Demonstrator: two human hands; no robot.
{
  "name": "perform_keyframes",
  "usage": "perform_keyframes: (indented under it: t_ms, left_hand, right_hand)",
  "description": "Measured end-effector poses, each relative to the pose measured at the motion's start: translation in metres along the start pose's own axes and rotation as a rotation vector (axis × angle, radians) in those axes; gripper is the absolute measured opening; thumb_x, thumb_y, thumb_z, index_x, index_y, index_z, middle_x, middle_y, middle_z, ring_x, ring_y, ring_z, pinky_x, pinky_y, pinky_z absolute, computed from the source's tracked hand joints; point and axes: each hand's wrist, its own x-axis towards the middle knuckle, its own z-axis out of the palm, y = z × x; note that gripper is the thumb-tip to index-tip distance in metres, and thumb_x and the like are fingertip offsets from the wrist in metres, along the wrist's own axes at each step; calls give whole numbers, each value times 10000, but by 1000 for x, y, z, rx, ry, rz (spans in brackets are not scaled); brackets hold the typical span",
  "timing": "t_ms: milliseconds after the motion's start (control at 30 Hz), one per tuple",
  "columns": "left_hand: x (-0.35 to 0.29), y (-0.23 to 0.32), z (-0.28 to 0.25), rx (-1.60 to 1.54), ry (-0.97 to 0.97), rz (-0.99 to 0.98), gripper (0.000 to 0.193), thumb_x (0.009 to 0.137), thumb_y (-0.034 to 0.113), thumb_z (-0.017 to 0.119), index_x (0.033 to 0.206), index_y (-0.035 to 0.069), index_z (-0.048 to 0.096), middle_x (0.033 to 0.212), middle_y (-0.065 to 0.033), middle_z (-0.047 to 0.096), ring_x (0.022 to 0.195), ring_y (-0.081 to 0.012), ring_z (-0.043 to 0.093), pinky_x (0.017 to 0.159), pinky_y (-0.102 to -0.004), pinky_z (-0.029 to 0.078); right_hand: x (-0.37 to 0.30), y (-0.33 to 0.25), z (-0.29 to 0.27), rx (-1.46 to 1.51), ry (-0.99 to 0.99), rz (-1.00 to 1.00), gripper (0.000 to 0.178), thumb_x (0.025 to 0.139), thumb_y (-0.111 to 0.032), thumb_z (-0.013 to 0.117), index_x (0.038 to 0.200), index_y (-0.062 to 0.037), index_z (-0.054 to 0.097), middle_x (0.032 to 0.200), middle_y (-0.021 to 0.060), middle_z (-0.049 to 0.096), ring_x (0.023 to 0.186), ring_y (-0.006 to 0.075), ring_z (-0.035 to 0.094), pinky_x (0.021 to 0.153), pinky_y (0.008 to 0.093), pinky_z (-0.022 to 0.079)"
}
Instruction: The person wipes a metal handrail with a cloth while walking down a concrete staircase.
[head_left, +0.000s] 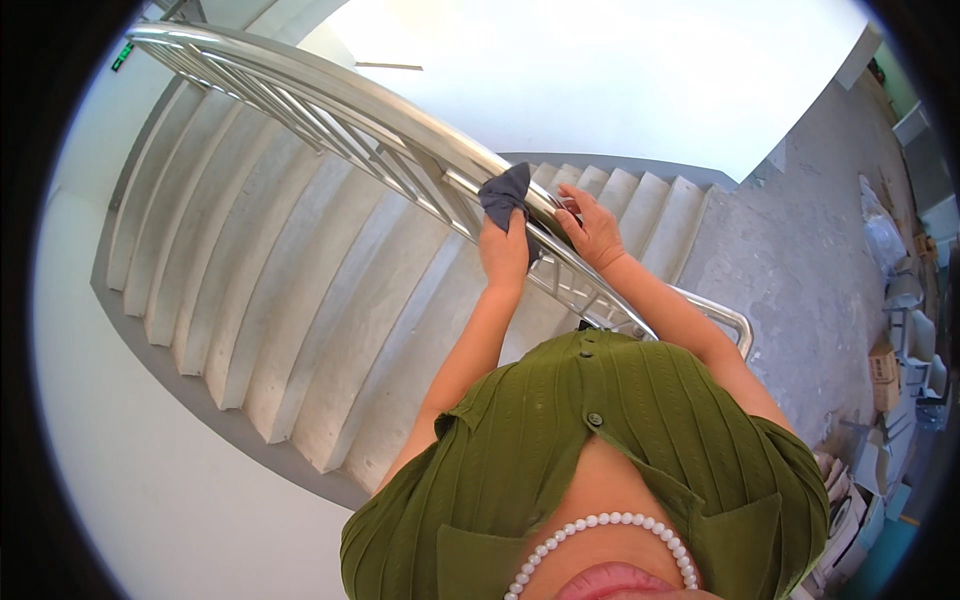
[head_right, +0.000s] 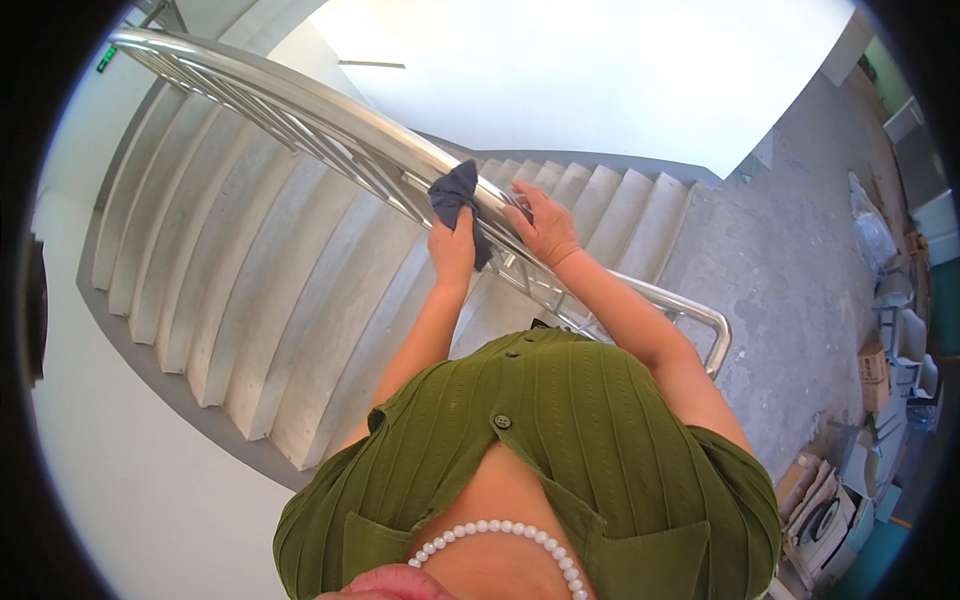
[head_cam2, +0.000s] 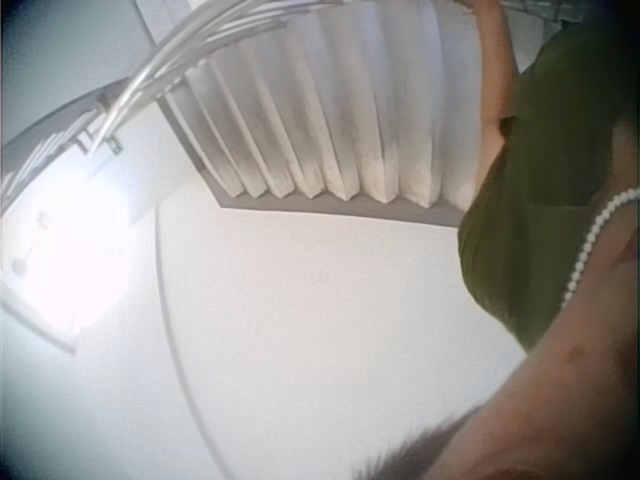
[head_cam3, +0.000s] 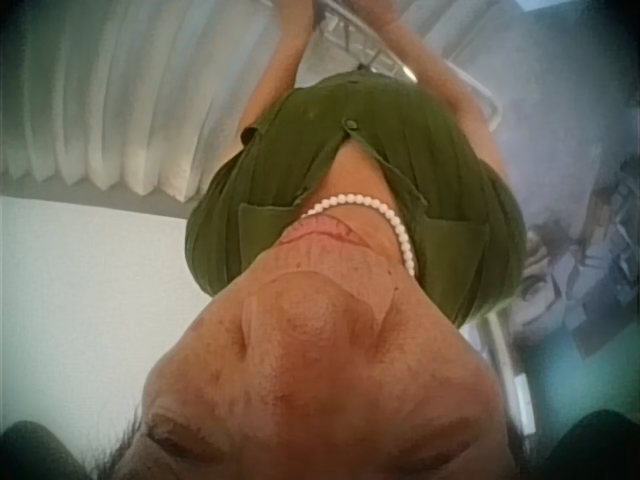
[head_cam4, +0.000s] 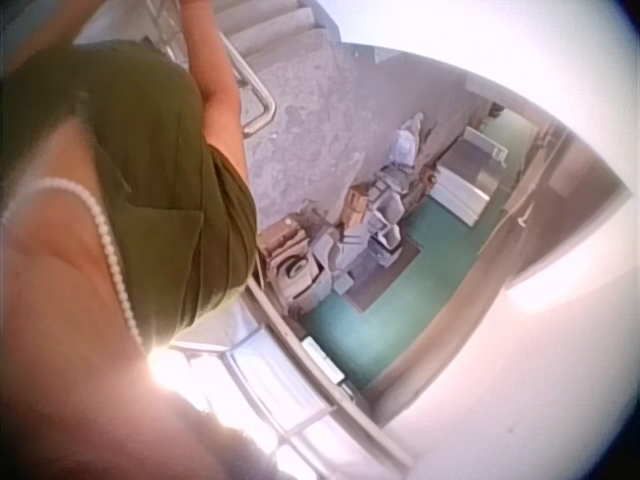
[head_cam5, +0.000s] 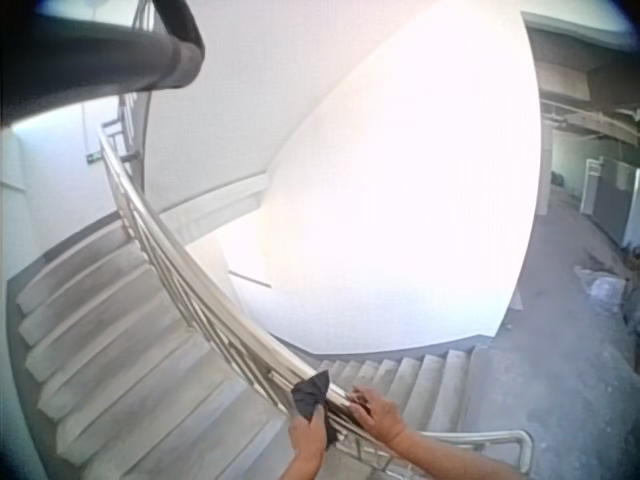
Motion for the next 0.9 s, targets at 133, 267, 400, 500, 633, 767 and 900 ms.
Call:
perform_keyframes:
  t_ms: [133,267,400,500,633,767,900]
  left_hand:
    - [-5,17,0,-136,55,25,613,923,174,706,1458,-40,497,1284,-302,659,1188,-456,641,995,-472,502]
    - [-15,40,9,38,60,352,685,906,110,699,1527,-30,445,1358,-294,631,1278,-409,617,1048,-417,497]
    - [-3,52,-22,90,-392,185,617,924,106,682,1501,-18,502,1438,-219,619,1311,-356,613,1089,-399,484]
    - [64,63,-67,164,115,384,575,950,143,687,1477,-29,535,1458,-205,613,1337,-342,597,1141,-424,450]
    - [173,97,-86,153,467,321,883,952,240,681,1612,-97,201,1629,-338,307,1515,-465,322,1219,-474,357]
    - [189,132,-77,225,610,139,967,962,235,648,1629,-94,31,1624,-402,218,1501,-494,325,1218,-469,368]
    - [192,117,-48,259,566,158,972,966,221,624,1621,-107,-15,1589,-420,234,1411,-499,438,1152,-461,442]
  right_hand:
    - [1,-6,-3,125,40,7,483,990,-290,675,1409,-65,586,1256,183,703,1010,325,744,886,404,585]
    - [3,-39,-1,339,238,34,497,985,-239,680,1430,-47,570,1330,204,669,1130,337,717,950,388,565]
    - [12,-72,7,16,99,-105,576,966,-296,703,1459,-47,539,1398,210,630,1258,388,636,1047,423,514]
    - [23,-74,16,-159,-5,-87,630,950,-379,712,1455,-53,526,1432,221,598,1270,420,600,1063,472,491]
    - [57,-76,30,-24,-63,78,561,975,-442,672,1359,-42,583,1341,251,640,1178,442,626,959,493,513]
    - [124,-85,49,-7,-382,343,707,1018,-634,484,1294,-6,654,1235,294,684,1200,444,619,1003,483,487]
    - [191,-66,61,286,-588,672,842,992,-743,454,1360,-17,671,1356,169,657,1170,256,622,1089,392,429]
